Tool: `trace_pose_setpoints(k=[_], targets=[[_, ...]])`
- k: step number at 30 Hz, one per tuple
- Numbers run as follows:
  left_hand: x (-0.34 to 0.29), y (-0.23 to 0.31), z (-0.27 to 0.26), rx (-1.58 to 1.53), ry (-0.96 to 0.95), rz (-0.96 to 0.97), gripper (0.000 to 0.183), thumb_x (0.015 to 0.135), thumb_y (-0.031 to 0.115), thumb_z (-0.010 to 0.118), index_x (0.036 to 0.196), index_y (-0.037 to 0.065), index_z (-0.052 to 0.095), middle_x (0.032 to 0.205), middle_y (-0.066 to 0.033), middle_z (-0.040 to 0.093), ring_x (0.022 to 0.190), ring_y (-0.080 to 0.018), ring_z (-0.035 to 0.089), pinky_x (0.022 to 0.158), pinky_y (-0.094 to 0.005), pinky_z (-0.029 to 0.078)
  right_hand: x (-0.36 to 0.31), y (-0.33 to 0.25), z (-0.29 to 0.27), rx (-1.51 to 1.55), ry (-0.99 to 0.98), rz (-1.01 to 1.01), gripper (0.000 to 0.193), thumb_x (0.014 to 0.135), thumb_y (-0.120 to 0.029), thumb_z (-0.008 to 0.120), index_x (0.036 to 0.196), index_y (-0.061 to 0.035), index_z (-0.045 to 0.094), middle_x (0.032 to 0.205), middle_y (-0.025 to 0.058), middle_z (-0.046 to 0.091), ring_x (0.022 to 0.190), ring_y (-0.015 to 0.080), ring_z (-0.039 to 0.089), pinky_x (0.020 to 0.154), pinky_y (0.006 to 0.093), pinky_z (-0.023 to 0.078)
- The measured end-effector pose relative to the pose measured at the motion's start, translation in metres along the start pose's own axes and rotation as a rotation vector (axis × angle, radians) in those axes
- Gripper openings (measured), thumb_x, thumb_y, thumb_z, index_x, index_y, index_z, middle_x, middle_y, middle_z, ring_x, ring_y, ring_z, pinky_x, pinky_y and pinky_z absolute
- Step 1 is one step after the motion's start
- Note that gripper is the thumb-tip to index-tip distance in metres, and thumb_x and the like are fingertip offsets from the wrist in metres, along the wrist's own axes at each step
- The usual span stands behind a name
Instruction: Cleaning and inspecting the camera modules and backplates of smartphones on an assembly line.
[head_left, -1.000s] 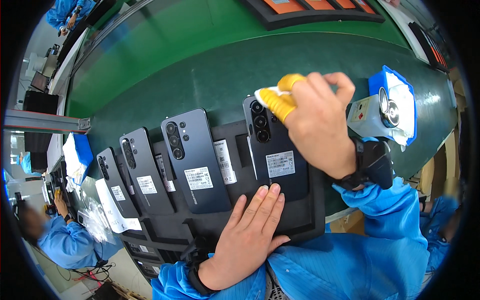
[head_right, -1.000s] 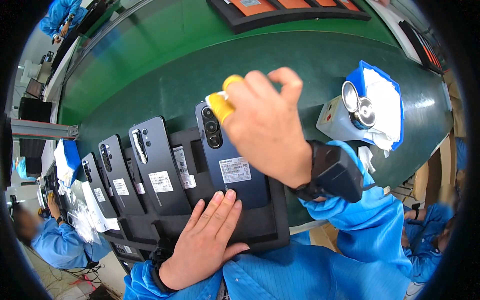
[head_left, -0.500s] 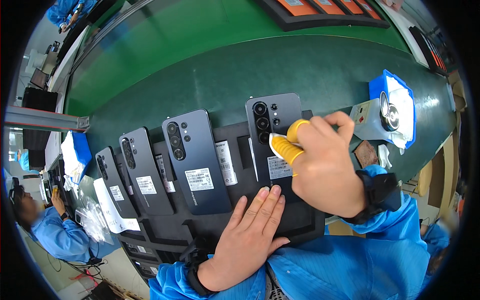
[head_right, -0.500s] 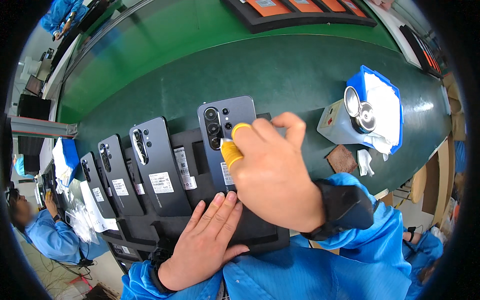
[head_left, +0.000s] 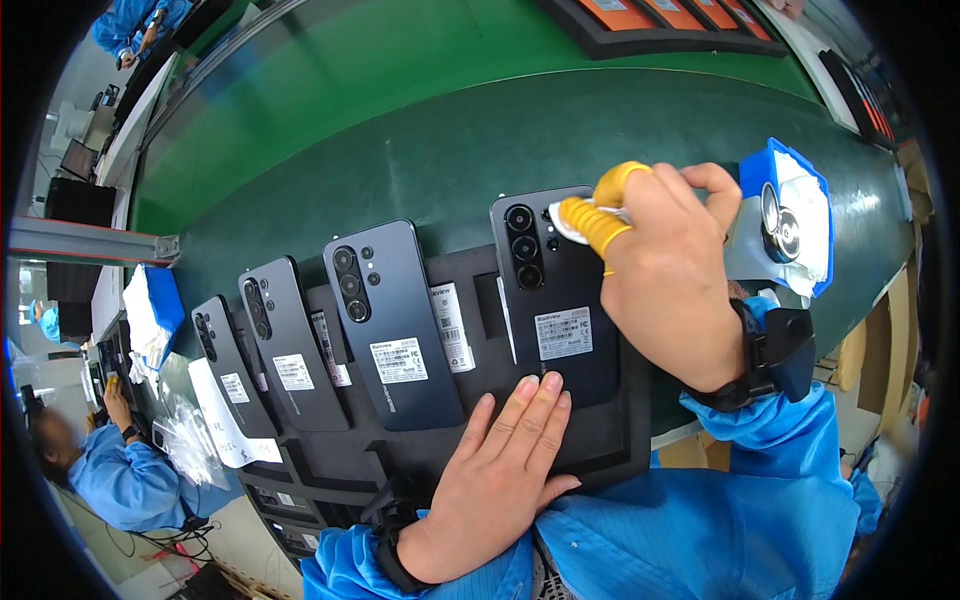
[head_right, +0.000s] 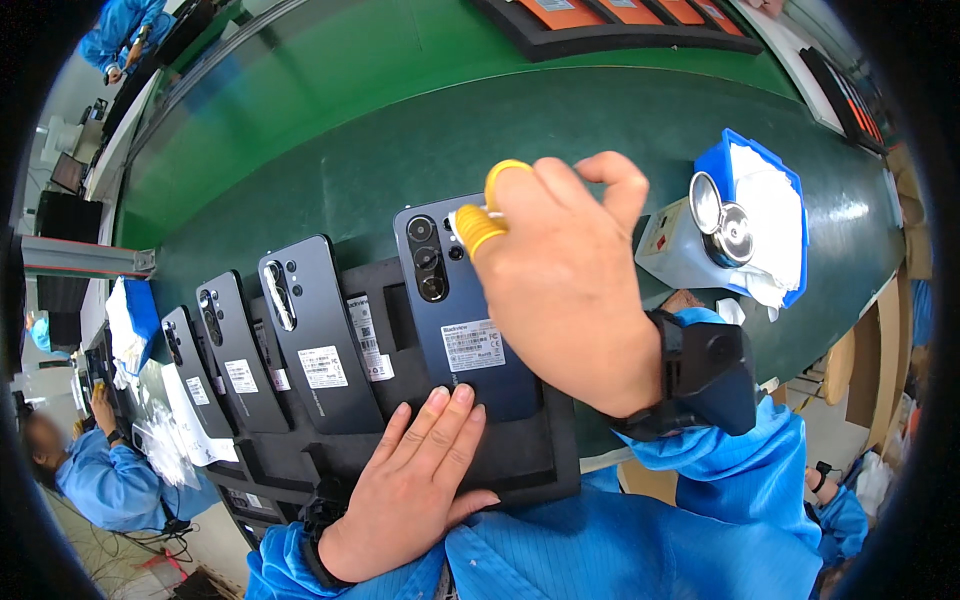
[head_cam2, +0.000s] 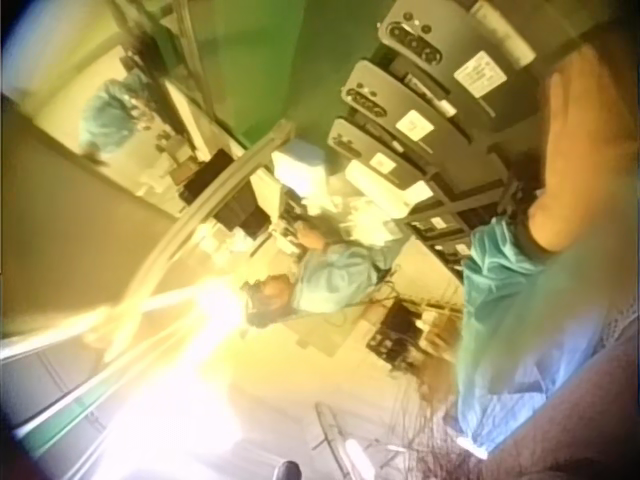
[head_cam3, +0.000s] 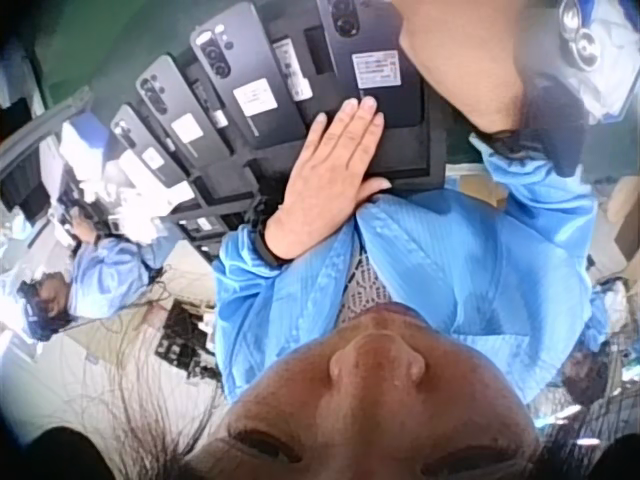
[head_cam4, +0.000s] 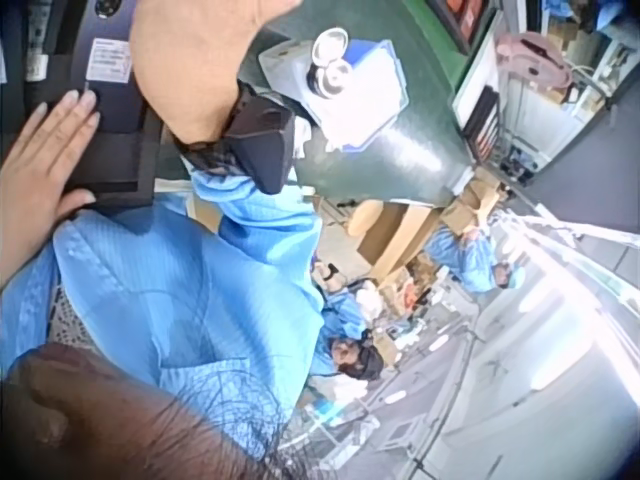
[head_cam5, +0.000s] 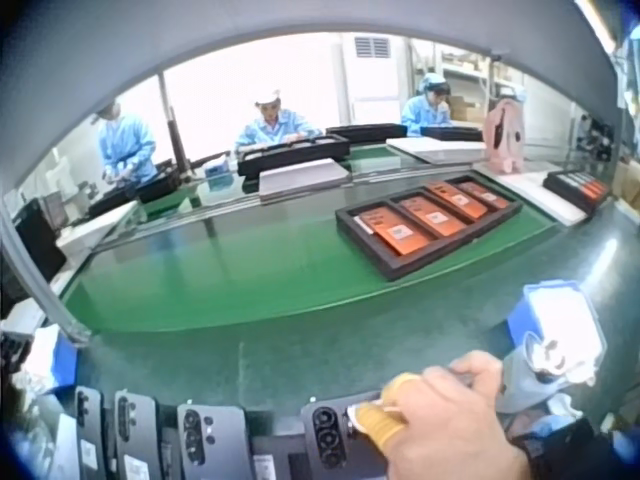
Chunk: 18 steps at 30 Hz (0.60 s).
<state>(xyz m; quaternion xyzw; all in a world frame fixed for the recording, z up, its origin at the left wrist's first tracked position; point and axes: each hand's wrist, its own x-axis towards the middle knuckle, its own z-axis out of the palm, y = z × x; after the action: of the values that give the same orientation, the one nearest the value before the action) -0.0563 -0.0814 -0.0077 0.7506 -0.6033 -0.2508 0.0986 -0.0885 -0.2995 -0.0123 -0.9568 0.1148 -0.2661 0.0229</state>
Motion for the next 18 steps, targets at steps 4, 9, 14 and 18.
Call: trace_pose_setpoints(k=[4,9,14,18], targets=[[-0.001,-0.001,0.001,-0.004,-0.005,-0.006,0.078,0.082,0.047,0.066,0.141,0.003,0.043,0.150,-0.0164,0.037,0.142,-0.0307,0.032,0.114,-0.0457,0.026,0.003,-0.004,0.005,0.036,0.045,-0.042,0.012,0.070,-0.011,0.068,0.079,-0.0074,0.074,0.090,0.0015,0.056,0.088,0.0193,0.054,0.088,0.0478,0.029],[0.002,-0.002,0.002,-0.007,-0.015,0.003,0.078,0.083,0.047,0.065,0.142,0.003,0.042,0.150,-0.0160,0.037,0.142,-0.0300,0.031,0.114,-0.0454,0.026,-0.004,-0.010,0.019,0.214,-0.009,-0.125,0.018,0.065,-0.005,0.072,0.083,-0.0017,0.074,0.092,0.0038,0.063,0.085,0.0205,0.055,0.090,0.0468,0.030],[-0.002,0.000,-0.001,0.013,-0.016,-0.009,0.077,0.084,0.048,0.064,0.142,0.003,0.042,0.150,-0.0157,0.037,0.142,-0.0295,0.031,0.114,-0.0449,0.026,-0.011,-0.012,0.010,0.208,-0.094,-0.175,0.016,0.067,-0.007,0.073,0.082,-0.0018,0.073,0.091,0.0053,0.062,0.081,0.0206,0.055,0.089,0.0479,0.031],[0.001,-0.003,0.003,0.002,-0.007,0.000,0.077,0.084,0.048,0.064,0.142,0.003,0.042,0.150,-0.0157,0.037,0.142,-0.0295,0.032,0.114,-0.0443,0.025,-0.021,-0.015,0.010,0.243,-0.071,-0.083,0.025,0.065,-0.001,0.070,0.088,-0.0049,0.075,0.089,0.0046,0.061,0.081,0.0203,0.055,0.088,0.0462,0.031]])
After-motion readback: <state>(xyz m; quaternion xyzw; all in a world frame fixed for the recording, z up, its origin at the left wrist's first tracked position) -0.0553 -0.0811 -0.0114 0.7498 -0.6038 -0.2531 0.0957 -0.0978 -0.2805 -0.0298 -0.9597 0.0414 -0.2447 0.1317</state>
